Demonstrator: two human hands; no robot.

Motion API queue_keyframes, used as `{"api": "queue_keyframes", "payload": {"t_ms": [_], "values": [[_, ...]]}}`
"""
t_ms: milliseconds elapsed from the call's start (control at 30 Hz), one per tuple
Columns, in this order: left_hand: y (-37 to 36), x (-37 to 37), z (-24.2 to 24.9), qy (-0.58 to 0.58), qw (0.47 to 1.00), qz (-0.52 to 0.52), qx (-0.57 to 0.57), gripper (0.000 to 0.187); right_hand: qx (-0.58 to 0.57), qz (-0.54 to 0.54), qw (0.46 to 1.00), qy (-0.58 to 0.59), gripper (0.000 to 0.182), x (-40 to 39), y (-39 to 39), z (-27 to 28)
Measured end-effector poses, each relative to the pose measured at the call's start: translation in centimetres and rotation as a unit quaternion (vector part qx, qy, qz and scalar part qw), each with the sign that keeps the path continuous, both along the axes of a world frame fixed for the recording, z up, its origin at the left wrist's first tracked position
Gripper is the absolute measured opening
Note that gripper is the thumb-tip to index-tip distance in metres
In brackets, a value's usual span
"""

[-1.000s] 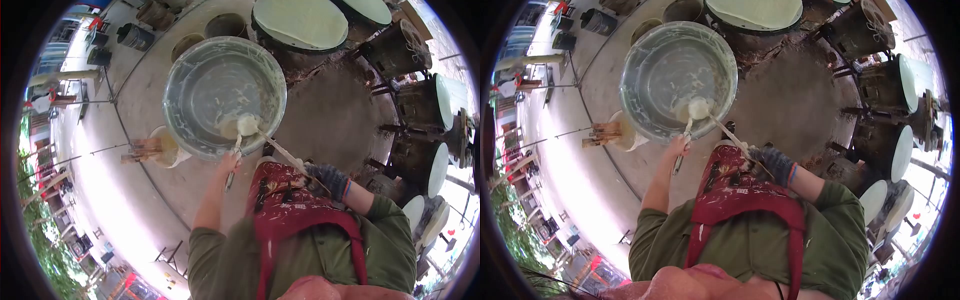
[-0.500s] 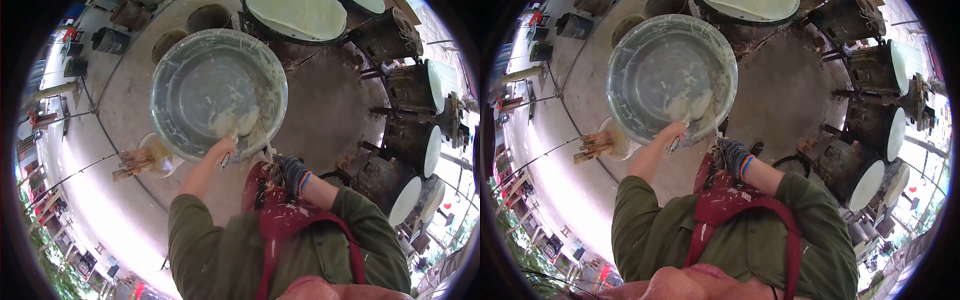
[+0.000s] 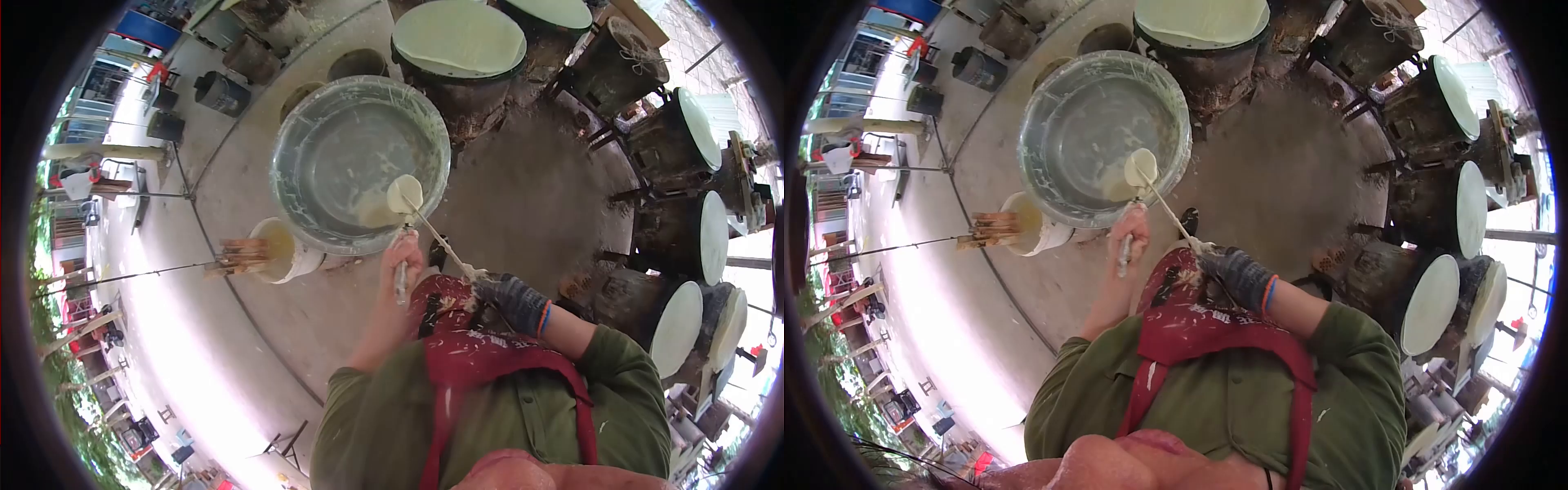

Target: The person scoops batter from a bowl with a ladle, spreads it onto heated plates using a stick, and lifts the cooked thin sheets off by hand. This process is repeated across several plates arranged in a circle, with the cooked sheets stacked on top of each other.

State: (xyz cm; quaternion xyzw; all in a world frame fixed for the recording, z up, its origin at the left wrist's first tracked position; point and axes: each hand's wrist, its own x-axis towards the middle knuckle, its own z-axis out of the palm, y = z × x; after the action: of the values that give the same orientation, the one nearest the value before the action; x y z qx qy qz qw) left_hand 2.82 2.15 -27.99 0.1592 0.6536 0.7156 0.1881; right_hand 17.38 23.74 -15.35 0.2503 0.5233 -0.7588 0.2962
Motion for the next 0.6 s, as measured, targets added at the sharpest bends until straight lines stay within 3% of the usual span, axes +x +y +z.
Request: {"api": "queue_keyframes", "payload": {"t_ms": [67,133,167,233,333,367,400,433,533,567,600], "values": [[-1.0,-0.6,3.8,-0.034,0.999,0.006,0.017,0.035,0.143,0.061,0.972,0.174,0.018,2.7,1.5,0.5],[-0.8,-0.3,14.2,-0.266,0.953,0.007,0.142,0.029,0.292,0.069,0.882,0.363,0.019,4.8,2.6,2.0],[-0.9,-0.2,18.8,-0.365,0.905,-0.002,0.219,0.027,0.371,0.051,0.808,0.455,0.020,5.6,3.1,2.9],[-1.3,-0.3,24.8,-0.466,0.751,-0.114,0.453,0.030,0.408,-0.041,0.752,0.516,0.022,7.3,3.6,4.1],[-0.9,-2.6,27.1,-0.289,0.895,-0.021,0.338,0.026,0.264,-0.210,0.837,0.431,0.027,8.0,4.0,5.3],[-1.1,-4.6,26.5,-0.281,0.899,-0.071,0.329,0.029,0.206,-0.244,0.865,0.386,0.028,7.9,4.2,6.2],[-1.1,-6.7,25.9,-0.291,0.898,-0.057,0.327,0.027,0.147,-0.278,0.889,0.334,0.029,8.0,4.1,6.6],[-0.7,-8.7,25.3,-0.304,0.895,-0.043,0.325,0.025,0.147,-0.317,0.875,0.336,0.029,7.2,4.0,6.2],[1.1,-12.0,24.9,-0.390,0.866,0.003,0.311,0.020,0.142,-0.310,0.908,0.244,0.031,6.5,4.8,5.5],[1.8,-13.0,25.0,-0.424,0.853,0.021,0.304,0.019,0.165,-0.339,0.890,0.254,0.033,6.5,5.0,3.5],[2.9,-12.6,25.5,-0.327,0.924,0.033,0.194,0.020,0.189,-0.369,0.869,0.269,0.035,6.4,5.3,0.3]]}}
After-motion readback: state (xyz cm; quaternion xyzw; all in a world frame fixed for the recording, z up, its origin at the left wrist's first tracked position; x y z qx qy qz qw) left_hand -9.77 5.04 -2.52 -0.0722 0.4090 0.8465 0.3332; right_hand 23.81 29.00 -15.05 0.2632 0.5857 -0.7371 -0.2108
